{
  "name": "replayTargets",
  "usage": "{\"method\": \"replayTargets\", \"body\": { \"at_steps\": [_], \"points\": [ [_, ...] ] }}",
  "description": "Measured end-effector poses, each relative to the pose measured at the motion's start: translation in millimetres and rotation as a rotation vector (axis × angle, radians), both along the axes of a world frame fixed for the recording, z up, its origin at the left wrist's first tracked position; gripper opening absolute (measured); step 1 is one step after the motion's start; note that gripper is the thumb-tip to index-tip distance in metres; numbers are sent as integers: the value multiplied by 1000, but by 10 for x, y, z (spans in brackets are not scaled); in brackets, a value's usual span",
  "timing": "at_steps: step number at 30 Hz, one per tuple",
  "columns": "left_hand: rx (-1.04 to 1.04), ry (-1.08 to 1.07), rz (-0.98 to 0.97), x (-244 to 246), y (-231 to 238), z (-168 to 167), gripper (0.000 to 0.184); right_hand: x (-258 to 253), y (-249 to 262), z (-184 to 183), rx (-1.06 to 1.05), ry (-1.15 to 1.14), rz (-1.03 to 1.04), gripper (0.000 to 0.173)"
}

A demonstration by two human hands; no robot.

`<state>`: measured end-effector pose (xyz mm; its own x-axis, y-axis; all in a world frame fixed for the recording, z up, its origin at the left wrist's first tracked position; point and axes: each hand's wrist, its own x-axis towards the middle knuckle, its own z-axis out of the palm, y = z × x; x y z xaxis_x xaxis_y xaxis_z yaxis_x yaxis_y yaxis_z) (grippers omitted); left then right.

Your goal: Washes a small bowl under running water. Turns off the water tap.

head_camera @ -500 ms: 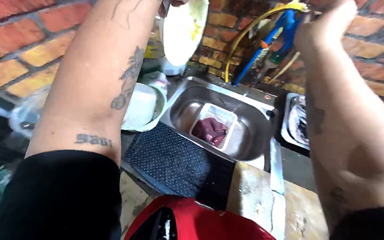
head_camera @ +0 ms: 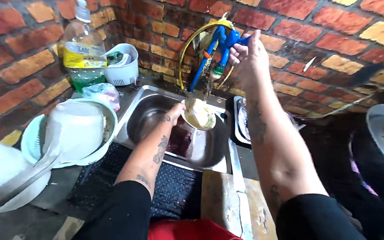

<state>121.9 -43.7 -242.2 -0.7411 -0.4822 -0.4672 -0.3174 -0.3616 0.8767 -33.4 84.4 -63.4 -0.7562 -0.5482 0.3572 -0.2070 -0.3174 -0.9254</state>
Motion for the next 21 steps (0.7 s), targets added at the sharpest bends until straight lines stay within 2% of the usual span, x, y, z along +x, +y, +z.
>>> {"method": "replayTargets", "body": {
  "at_steps": [2, 3, 5, 6, 7, 8, 9, 11, 12, 14, 15, 17, 18, 20, 21],
  "points": [
    [95, 112, 28, -69, 125, -162, 56, 108, -36, -387, 126, 43, -56, 71],
    [115, 144, 38, -94, 181, -206, 59, 187, -48, -632, 286, 102, -118, 68],
    [153, 176, 62, -144, 248, -300, 69, 305, -37, -1153, 772, 338, -162, 42],
    [169, 186, 87, -153, 279, -317, 71, 353, -39, -1391, 1038, 468, -152, 52],
    [177, 193, 111, -160, 313, -316, 71, 418, -47, -1598, 1264, 557, -143, 71],
    [178, 198, 121, -168, 346, -305, 71, 472, -60, -1785, 1400, 623, -159, 83],
    [167, 202, 118, -184, 380, -299, 69, 517, -86, -1933, 1460, 643, -189, 87],
    [151, 194, 110, -243, 435, -336, 67, 582, -153, -2098, 1412, 566, -153, 87],
    [148, 192, 102, -268, 445, -382, 66, 633, -161, -2116, 1304, 479, -43, 81],
    [141, 197, 136, -328, 388, -447, 63, 757, -108, -2070, 1052, 301, 210, 54],
    [123, 200, 155, -356, 315, -467, 62, 735, -60, -2031, 1015, 253, 380, 51],
    [79, 198, 177, -364, 172, -530, 60, 626, 82, -2039, 1207, 334, 625, 54],
    [65, 199, 176, -351, 131, -544, 59, 592, 145, -2047, 1363, 437, 631, 54],
    [55, 173, 138, -294, 174, -527, 60, 566, 230, -2100, 1663, 536, 451, 57],
    [65, 157, 105, -294, 243, -514, 62, 554, 251, -2132, 1717, 523, 298, 63]
  ]
}}
